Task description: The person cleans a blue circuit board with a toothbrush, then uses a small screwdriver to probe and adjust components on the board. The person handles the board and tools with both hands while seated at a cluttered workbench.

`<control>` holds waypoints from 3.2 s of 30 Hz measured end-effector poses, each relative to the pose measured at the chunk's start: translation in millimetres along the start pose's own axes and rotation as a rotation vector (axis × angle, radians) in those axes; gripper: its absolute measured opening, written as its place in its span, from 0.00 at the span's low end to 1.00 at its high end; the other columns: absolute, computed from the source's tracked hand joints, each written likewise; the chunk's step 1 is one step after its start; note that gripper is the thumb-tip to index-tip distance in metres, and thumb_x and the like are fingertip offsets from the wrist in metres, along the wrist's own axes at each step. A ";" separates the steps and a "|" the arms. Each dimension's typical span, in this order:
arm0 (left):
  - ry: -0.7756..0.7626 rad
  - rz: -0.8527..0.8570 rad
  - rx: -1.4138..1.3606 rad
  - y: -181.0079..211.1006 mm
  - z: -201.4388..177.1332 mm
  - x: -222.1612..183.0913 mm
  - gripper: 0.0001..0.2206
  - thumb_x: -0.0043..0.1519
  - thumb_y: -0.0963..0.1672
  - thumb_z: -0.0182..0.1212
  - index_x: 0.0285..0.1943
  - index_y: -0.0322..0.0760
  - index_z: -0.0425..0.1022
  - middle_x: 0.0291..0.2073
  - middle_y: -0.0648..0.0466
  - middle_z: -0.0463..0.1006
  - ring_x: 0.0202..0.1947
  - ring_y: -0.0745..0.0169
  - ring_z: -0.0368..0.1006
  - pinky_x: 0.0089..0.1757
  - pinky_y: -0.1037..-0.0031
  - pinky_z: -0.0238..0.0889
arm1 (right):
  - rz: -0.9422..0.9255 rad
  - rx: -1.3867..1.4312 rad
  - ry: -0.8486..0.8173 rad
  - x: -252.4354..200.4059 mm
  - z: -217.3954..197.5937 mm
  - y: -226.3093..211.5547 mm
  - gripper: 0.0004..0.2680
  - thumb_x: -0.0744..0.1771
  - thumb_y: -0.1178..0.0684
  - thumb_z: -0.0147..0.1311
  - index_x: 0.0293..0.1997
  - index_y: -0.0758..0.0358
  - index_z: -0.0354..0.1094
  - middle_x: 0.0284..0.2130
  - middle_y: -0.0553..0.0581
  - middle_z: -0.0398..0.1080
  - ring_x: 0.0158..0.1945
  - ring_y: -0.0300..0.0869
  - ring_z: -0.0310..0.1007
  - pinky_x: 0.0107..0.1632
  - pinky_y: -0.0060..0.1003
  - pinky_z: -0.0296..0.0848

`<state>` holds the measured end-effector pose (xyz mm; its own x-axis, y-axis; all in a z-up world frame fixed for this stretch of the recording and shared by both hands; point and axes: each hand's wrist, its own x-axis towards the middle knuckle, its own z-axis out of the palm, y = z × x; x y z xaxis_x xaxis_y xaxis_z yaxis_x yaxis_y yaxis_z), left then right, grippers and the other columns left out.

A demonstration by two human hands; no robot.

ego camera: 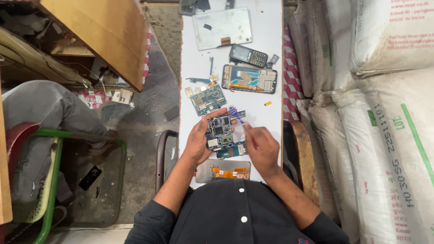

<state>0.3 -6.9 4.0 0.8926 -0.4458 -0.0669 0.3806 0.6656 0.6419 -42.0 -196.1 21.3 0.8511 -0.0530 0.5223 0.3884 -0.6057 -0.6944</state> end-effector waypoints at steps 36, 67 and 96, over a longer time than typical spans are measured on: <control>-0.058 -0.013 0.039 7.4 -10.9 -0.3 0.40 0.68 0.60 0.49 0.73 0.19 0.59 0.68 0.34 0.68 0.63 0.49 0.70 0.60 0.63 0.68 | -0.379 -0.336 -0.132 133.1 7.0 88.7 0.07 0.69 0.57 0.68 0.51 0.59 0.78 0.45 0.50 0.74 0.51 0.42 0.68 0.58 0.41 0.56; -0.070 -0.009 -0.021 -4.7 -21.5 -0.5 0.36 0.70 0.60 0.41 0.72 0.26 0.62 0.57 0.32 0.76 0.55 0.51 0.76 0.54 0.64 0.73 | 0.046 0.421 0.125 53.8 -24.8 56.8 0.09 0.72 0.65 0.63 0.56 0.63 0.68 0.45 0.58 0.73 0.48 0.43 0.73 0.53 0.38 0.74; -0.064 0.014 0.059 -0.7 -15.8 2.3 0.26 0.72 0.47 0.58 0.74 0.24 0.62 0.70 0.35 0.69 0.68 0.46 0.71 0.63 0.60 0.71 | -0.137 0.388 0.184 -10.5 29.5 49.0 0.22 0.75 0.64 0.50 0.71 0.46 0.38 0.56 0.65 0.66 0.49 0.54 0.81 0.51 0.47 0.82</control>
<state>5.9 1.1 -8.6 0.8798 -0.4753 -0.0098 0.3516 0.6365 0.6864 -21.5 -201.8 -32.9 0.7193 -0.1549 0.6772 0.6267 -0.2761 -0.7287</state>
